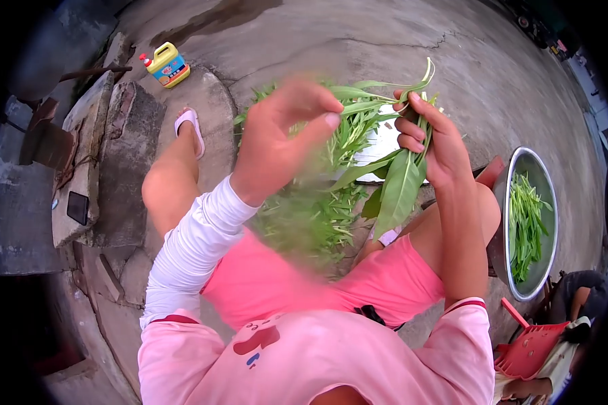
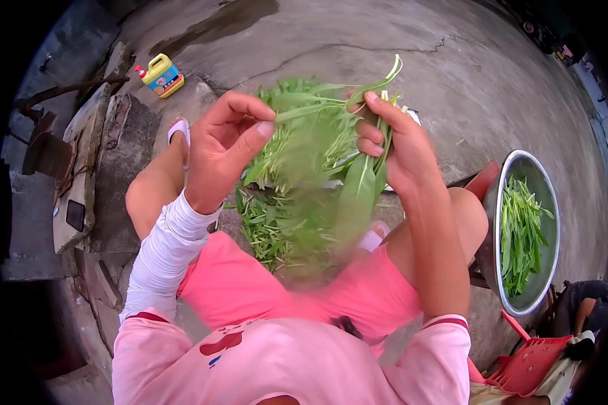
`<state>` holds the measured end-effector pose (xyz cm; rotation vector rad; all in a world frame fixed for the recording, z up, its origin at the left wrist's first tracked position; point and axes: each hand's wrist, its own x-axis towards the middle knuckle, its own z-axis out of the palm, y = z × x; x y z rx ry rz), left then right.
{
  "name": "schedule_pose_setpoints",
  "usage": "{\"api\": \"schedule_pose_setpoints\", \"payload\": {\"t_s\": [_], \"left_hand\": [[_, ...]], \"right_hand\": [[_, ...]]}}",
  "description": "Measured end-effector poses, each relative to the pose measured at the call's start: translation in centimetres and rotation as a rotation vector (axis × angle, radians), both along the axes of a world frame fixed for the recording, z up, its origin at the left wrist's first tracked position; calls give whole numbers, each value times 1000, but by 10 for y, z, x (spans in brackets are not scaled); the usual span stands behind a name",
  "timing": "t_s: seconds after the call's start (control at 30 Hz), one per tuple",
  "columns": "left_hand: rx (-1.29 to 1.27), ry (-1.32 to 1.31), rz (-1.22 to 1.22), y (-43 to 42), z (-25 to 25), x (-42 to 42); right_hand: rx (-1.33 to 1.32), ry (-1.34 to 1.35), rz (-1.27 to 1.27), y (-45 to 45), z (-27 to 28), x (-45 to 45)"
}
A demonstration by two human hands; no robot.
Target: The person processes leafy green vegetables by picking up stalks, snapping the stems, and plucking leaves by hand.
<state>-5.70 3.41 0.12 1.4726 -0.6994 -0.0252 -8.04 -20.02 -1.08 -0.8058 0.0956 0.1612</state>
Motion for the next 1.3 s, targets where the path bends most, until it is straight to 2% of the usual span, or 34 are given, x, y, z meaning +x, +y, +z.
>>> {"api": "schedule_pose_setpoints", "payload": {"t_s": [0.03, 0.13, 0.27, 0.3, 0.4, 0.53, 0.57, 0.83, 1.07, 1.3], "left_hand": [[40, -221, -3, 1, -4, 2], [225, -372, -134, 9, 4, -5], [-8, -247, 107, 17, 4, -7], [-127, -201, 164, 13, 5, -6], [-43, 17, 242, 10, 9, 11], [-53, 500, -13, 4, -2, 21], [-38, 510, -26, 3, -4, 24], [-13, 367, -162, -2, -4, 28], [18, 310, -245, 1, -5, 26], [78, 259, -231, 2, -5, 24]], "right_hand": [[8, 0, -3, -1, 1, 0], [15, -11, -29, -1, 3, 0], [-181, -92, -5, 2, 11, -4], [-314, -115, 18, 5, 14, -8], [-618, -175, 151, 13, 14, -16], [-944, -232, 306, 34, 18, -23], [-1010, -259, 318, 38, 16, -23], [-703, -92, 226, 30, 3, -16], [-696, -38, 59, 37, 7, -17], [-912, -173, 146, 34, 10, -20]]}}
